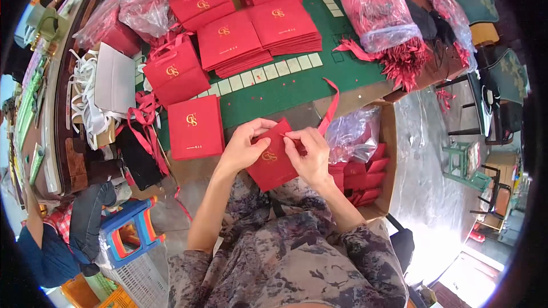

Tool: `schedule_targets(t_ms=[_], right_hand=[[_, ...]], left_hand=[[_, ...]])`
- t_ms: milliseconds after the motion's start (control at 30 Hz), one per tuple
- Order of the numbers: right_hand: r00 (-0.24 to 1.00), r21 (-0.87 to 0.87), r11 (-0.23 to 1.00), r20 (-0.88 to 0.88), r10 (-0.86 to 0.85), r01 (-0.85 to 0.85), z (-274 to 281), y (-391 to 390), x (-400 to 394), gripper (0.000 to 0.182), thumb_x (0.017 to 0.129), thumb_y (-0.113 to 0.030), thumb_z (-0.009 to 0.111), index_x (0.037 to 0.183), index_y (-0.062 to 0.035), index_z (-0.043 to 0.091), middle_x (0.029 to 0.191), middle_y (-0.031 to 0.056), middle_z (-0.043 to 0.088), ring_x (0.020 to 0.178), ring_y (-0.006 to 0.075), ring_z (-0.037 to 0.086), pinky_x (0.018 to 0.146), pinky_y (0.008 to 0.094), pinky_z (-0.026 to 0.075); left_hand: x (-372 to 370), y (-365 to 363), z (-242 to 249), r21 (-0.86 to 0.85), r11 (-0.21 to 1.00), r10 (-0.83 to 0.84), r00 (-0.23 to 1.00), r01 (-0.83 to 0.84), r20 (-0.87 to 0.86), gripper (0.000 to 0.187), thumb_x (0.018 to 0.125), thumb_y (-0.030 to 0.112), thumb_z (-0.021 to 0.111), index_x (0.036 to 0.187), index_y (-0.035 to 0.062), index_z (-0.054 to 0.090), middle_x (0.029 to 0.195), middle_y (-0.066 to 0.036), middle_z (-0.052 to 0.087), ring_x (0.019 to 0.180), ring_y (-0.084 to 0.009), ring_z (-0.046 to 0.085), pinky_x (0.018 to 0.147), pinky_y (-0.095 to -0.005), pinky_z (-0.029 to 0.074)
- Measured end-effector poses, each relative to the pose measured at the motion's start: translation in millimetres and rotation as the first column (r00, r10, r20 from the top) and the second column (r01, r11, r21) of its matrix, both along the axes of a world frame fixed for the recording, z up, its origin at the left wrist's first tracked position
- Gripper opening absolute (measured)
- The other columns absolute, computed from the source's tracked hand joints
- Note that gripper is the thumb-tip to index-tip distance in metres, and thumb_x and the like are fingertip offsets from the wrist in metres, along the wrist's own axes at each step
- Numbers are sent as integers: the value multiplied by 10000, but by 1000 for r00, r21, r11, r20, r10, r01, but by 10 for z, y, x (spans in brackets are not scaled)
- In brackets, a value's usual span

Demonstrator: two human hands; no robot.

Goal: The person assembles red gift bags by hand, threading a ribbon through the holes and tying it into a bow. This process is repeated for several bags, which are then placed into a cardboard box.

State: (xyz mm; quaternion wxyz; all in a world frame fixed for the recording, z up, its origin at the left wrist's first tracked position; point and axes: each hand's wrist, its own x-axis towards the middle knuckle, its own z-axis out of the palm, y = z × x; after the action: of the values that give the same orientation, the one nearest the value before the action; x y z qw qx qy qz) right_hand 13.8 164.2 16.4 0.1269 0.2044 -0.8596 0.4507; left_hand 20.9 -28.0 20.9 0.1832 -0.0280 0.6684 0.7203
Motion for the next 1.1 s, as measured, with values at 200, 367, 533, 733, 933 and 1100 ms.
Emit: schedule_targets(t_ms=[200, 367, 533, 733, 933, 1100], right_hand=[[1000, -10, 1000, 14, -21, 21, -135, 84, 44, 125, 802, -45, 746, 884, -44, 652, 807, 92, 633, 709, 287, 589, 643, 387, 477], [999, 3, 1000, 47, -20, 20, -178, 103, 56, 123, 801, -48, 748, 873, -51, 650, 805, 83, 630, 712, 281, 588, 639, 385, 469], [999, 59, 998, 43, -17, 14, -164, -11, 23, 115, 793, -54, 752, 854, -50, 654, 792, 82, 629, 723, 280, 589, 653, 387, 464], [985, -18, 999, 170, -34, 38, -201, -25, -9, 90, 804, -29, 722, 852, -23, 647, 774, 95, 624, 706, 257, 600, 637, 359, 476], [870, -165, 976, 492, -41, 139, -206, -29, 28, 73, 850, -39, 699, 868, 8, 646, 773, 70, 655, 692, 122, 617, 639, 264, 497], [864, -189, 971, 503, -34, 148, -212, -55, 9, 62, 836, -24, 697, 847, -3, 640, 754, 73, 635, 677, 145, 606, 624, 282, 487]], left_hand=[[0, -46, -137, 124, 992, -4, 997, -5, 72, 408, 917, -28, 526, 1323, -33, 555, 1173, -72, 661, 1044, -106, 622, 923, -265, 500], [11, -33, -170, 168, 986, -18, 985, -12, 172, 411, 928, -21, 525, 1338, -34, 552, 1197, -67, 658, 1062, -111, 618, 934, -274, 500], [7, 83, -119, 58, 998, 30, 997, -34, 68, 377, 930, -63, 482, 1290, -35, 592, 1189, -80, 669, 1056, -127, 624, 939, -277, 497], [17, 152, -90, -62, 997, 42, 999, -43, -21, 383, 914, -61, 506, 1281, -15, 606, 1167, -118, 692, 1051, -159, 649, 926, -305, 508], [71, 268, -13, -343, 933, 51, 982, -112, -181, 391, 899, -75, 533, 1274, -4, 620, 1169, -108, 695, 1053, -140, 642, 924, -289, 502], [104, 340, -16, -400, 888, 128, 956, -228, -263, 365, 868, -35, 569, 1208, 58, 665, 1093, -172, 696, 999, -322, 681, 877, -361, 523]])
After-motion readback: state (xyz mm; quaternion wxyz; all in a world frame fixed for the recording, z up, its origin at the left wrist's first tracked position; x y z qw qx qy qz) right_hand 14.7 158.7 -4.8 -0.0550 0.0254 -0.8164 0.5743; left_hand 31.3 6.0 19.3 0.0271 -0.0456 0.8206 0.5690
